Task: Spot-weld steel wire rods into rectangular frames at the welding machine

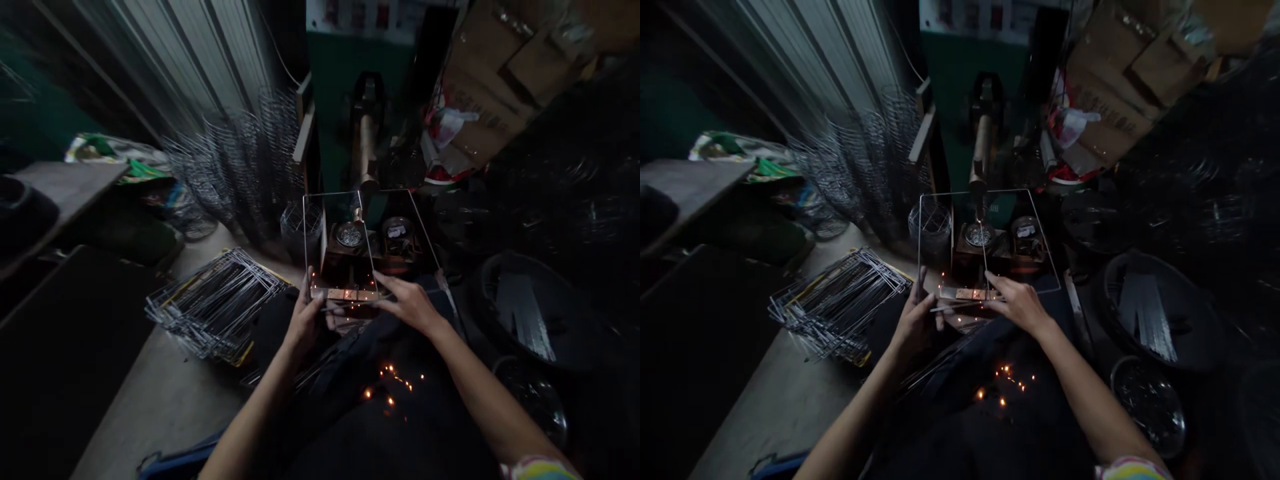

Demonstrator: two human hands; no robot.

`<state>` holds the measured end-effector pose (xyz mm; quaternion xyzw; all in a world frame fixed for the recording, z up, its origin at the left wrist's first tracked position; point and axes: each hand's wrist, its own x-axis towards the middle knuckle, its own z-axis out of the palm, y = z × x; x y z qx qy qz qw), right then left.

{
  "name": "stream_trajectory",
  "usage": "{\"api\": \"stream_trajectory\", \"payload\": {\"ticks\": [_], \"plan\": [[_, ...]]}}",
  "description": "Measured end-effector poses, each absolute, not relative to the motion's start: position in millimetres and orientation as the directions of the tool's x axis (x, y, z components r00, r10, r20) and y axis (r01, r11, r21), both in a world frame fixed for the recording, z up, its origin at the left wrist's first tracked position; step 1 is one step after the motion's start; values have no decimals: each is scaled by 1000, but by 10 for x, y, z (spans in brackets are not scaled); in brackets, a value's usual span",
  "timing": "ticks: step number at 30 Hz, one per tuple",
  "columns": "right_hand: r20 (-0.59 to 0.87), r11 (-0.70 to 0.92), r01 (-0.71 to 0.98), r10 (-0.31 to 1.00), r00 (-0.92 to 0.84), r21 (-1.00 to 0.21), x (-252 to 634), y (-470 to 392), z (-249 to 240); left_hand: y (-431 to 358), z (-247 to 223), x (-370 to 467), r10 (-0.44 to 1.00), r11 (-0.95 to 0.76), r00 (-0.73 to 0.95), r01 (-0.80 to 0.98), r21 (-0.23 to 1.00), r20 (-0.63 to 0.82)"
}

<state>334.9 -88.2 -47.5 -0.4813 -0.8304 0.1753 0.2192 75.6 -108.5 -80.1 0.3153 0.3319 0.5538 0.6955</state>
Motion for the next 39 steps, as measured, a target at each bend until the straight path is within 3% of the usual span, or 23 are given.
{"api": "stream_trajectory", "payload": {"ticks": [4,8,18,35,39], "plan": [[275,460,808,884,-378,-369,3337,-82,-367,-260,-776,685,986,105,167,-579,809,-8],[319,442,840,883,-345,-315,3373,443,-238,292,-752,622,990,71,141,-606,792,19],[388,510,785,842,-374,-352,3423,951,-250,660,-676,593,991,63,134,-597,800,22],[414,507,760,844,-342,-406,3430,1038,-314,830,-697,551,990,62,139,-570,819,22],[551,404,811,825,-124,-422,3745,1063,-380,856,-699,557,988,70,153,-567,821,22]]}}
